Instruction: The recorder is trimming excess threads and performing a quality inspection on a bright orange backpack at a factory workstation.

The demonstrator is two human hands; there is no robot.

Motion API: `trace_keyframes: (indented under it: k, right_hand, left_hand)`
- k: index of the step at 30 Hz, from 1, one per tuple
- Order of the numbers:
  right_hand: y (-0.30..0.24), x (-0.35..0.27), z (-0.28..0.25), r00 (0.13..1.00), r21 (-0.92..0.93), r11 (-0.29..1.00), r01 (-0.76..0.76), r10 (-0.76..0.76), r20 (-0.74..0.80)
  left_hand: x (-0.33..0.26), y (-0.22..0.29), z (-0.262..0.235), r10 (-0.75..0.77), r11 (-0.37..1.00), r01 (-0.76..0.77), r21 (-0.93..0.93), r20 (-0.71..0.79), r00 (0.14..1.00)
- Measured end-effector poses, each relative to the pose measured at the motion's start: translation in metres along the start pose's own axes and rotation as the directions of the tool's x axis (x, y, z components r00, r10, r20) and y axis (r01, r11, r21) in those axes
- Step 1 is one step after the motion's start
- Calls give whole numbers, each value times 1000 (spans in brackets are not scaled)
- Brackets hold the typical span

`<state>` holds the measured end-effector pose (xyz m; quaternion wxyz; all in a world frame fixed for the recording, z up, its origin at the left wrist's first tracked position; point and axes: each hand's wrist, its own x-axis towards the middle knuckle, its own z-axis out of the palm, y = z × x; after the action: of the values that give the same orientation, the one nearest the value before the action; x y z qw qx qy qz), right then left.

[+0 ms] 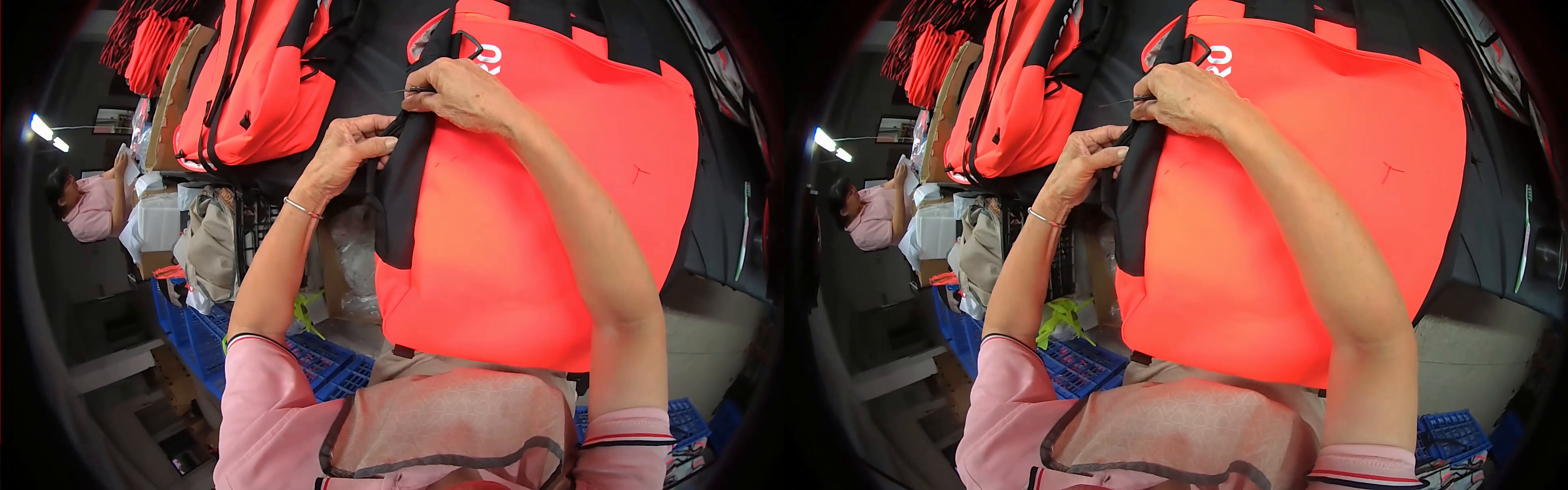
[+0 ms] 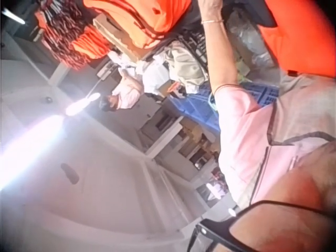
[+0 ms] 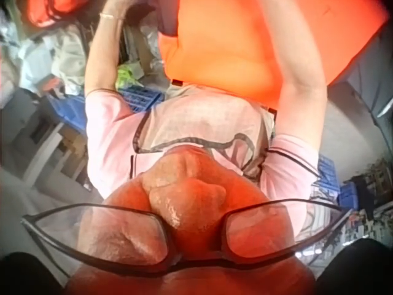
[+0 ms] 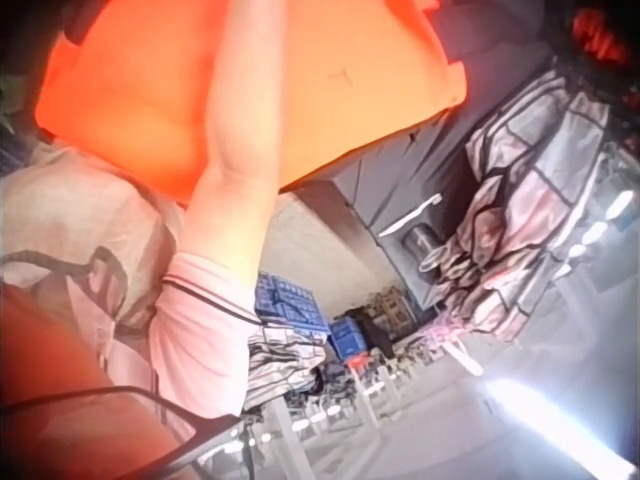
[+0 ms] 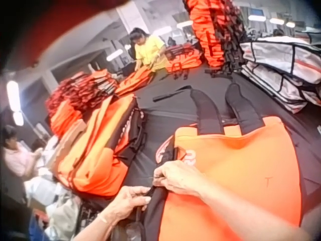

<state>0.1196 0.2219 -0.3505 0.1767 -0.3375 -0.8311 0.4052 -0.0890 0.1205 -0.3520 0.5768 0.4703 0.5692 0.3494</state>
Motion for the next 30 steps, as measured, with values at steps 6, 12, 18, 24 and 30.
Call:
trace_keyframes:
  k: [6,12,18,24,30]
  right_hand:
    - [5,-3,8,999,100,995,29,-25,-40]
    - [4,-15,20,974,-79,996,48,-64,-218]
    - [-11,-37,39,974,297,955,5,63,-218]
    - [-52,-72,67,903,510,838,-196,356,-239]
    - [-67,-83,101,852,302,943,-141,271,-449]
  left_hand:
    - [-2,-3,-1,7,1000,-6,-18,50,999]
    - [-31,8,14,26,999,-21,48,-108,994]
    - [-70,27,28,-256,574,359,736,-254,933]
    - [-90,10,18,35,169,-125,978,120,992]
    - [-112,-15,53,-299,863,422,278,-392,870]
